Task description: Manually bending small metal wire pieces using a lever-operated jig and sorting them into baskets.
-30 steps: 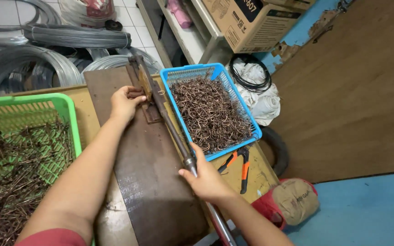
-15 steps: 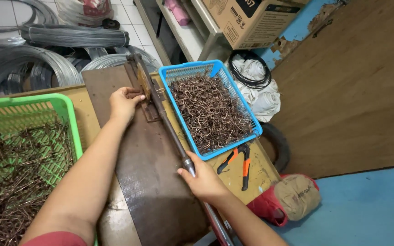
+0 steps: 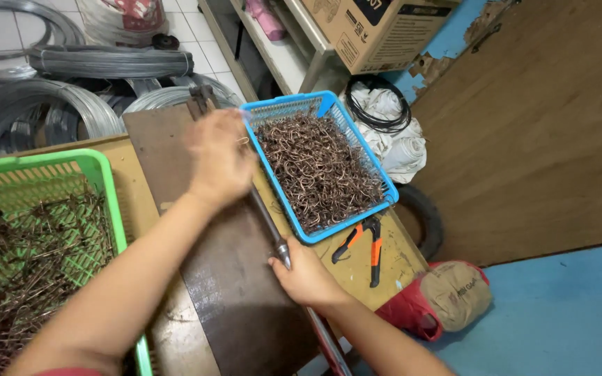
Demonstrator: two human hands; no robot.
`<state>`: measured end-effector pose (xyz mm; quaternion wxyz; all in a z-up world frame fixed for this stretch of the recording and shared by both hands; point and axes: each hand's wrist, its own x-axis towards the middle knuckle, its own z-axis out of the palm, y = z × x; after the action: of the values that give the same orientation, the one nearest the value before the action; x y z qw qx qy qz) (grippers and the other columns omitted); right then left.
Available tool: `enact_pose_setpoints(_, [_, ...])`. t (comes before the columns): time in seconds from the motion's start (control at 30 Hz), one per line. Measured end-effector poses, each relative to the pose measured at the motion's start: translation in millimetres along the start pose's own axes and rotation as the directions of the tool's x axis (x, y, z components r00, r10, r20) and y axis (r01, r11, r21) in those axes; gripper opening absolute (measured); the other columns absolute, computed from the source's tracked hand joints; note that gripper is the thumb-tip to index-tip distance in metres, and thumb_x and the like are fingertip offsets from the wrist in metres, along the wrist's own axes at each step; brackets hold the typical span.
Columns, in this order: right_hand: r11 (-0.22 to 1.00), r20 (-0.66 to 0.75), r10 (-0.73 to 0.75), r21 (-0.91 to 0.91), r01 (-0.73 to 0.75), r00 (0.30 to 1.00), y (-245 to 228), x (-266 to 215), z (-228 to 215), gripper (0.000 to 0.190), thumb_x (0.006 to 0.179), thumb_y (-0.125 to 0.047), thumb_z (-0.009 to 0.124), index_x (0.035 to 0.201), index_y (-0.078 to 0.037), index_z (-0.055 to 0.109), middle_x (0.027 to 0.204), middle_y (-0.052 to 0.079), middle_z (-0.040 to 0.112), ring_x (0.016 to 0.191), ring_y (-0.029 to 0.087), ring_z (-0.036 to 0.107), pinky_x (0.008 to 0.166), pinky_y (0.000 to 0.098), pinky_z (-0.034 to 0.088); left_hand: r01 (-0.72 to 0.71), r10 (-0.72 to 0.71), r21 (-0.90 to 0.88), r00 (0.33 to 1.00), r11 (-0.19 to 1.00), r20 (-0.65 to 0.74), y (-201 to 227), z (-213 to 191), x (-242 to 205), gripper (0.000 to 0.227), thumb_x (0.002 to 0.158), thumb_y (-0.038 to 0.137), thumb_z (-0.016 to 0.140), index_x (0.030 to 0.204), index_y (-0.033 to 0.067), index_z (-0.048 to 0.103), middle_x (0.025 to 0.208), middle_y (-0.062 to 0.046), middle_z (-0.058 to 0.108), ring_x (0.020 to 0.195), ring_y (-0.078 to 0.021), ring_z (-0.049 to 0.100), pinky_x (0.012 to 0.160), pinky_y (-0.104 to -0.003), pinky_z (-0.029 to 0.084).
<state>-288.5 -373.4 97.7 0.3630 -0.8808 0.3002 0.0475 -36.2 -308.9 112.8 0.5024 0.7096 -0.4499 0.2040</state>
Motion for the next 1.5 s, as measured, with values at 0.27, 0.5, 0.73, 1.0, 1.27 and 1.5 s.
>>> enact_pose_setpoints(0.27, [0.994, -0.021, 0.002, -0.107, -0.004, 1.0, -5, 1, -5, 0.043, 0.098, -0.034, 0.071, 0.123, 0.0, 0.068, 0.103, 0.025, 0.08, 0.109, 0.043, 0.077, 0.084, 0.0556, 0.062, -0.491, 0.285, -0.023, 0.467, 0.871, 0.837, 43, 60, -31, 0.105, 0.094, 0.093, 0.015, 0.172, 0.0247, 0.026, 0.179, -0.009, 0.028, 0.167, -0.0317, 0.017, 0.123, -0.083, 0.002])
enact_pose_setpoints(0.5, [0.971, 0.186, 0.103, 0.193, -0.139, 0.977, -47, -19, -26, 0.061, 0.094, -0.03, 0.08, 0.135, 0.006, 0.053, 0.089, 0.023, 0.078, 0.055, 0.027, 0.076, 0.042, 0.0305, 0.062, -0.504, 0.287, -0.018, 0.463, 0.864, 0.839, 37, 68, -32, 0.102, 0.097, 0.09, 0.015, 0.175, 0.0244, 0.015, 0.18, -0.01, 0.022, 0.168, -0.033, 0.011, 0.117, -0.09, 0.005])
enact_pose_setpoints(0.73, [0.98, 0.038, 0.161, -0.128, -0.155, 0.986, -33, 2, -7, 0.045, 0.093, -0.031, 0.078, 0.118, 0.005, 0.067, 0.107, 0.026, 0.079, 0.115, 0.042, 0.075, 0.088, 0.0579, 0.062, -0.465, 0.27, -0.028, 0.463, 0.885, 0.844, 39, 74, -39, 0.103, 0.097, 0.088, 0.016, 0.175, 0.0215, 0.014, 0.182, -0.012, 0.015, 0.168, -0.0366, 0.008, 0.115, -0.092, 0.002])
enact_pose_setpoints(1.0, [0.97, 0.023, 0.197, -0.149, -0.191, 0.98, -16, 12, 7, 0.034, 0.097, -0.034, 0.071, 0.111, -0.003, 0.07, 0.101, 0.018, 0.081, 0.108, 0.037, 0.078, 0.084, 0.05, 0.063, -0.517, 0.301, 0.008, 0.512, 0.856, 0.805, 35, 79, -50, 0.104, 0.097, 0.09, 0.018, 0.175, 0.0212, 0.019, 0.179, -0.013, 0.025, 0.167, -0.0353, 0.015, 0.114, -0.092, 0.002])
enact_pose_setpoints(1.27, [0.993, -0.041, 0.009, -0.116, -0.014, 0.999, 43, 29, 39, 0.02, 0.094, -0.021, 0.06, 0.102, -0.004, 0.07, 0.095, 0.022, 0.077, 0.099, 0.043, 0.074, 0.086, 0.0544, 0.057, -0.49, 0.312, 0.031, 0.6, 0.871, 0.737, 24, 100, -70, 0.102, 0.097, 0.088, 0.023, 0.174, 0.0208, 0.021, 0.179, -0.009, 0.025, 0.167, -0.0307, 0.014, 0.114, -0.091, 0.002])
enact_pose_setpoints(1.5, [0.988, -0.095, 0.002, -0.154, -0.016, 0.995, 38, 36, 36, 0.019, 0.09, -0.022, 0.064, 0.094, -0.004, 0.068, 0.083, 0.021, 0.077, 0.094, 0.042, 0.079, 0.076, 0.0545, 0.06, -0.459, 0.259, 0.095, 0.648, 0.883, 0.717, 27, 89, -65, 0.104, 0.094, 0.093, 0.022, 0.175, 0.027, 0.02, 0.177, -0.008, 0.032, 0.166, -0.0294, 0.022, 0.12, -0.085, 0.004])
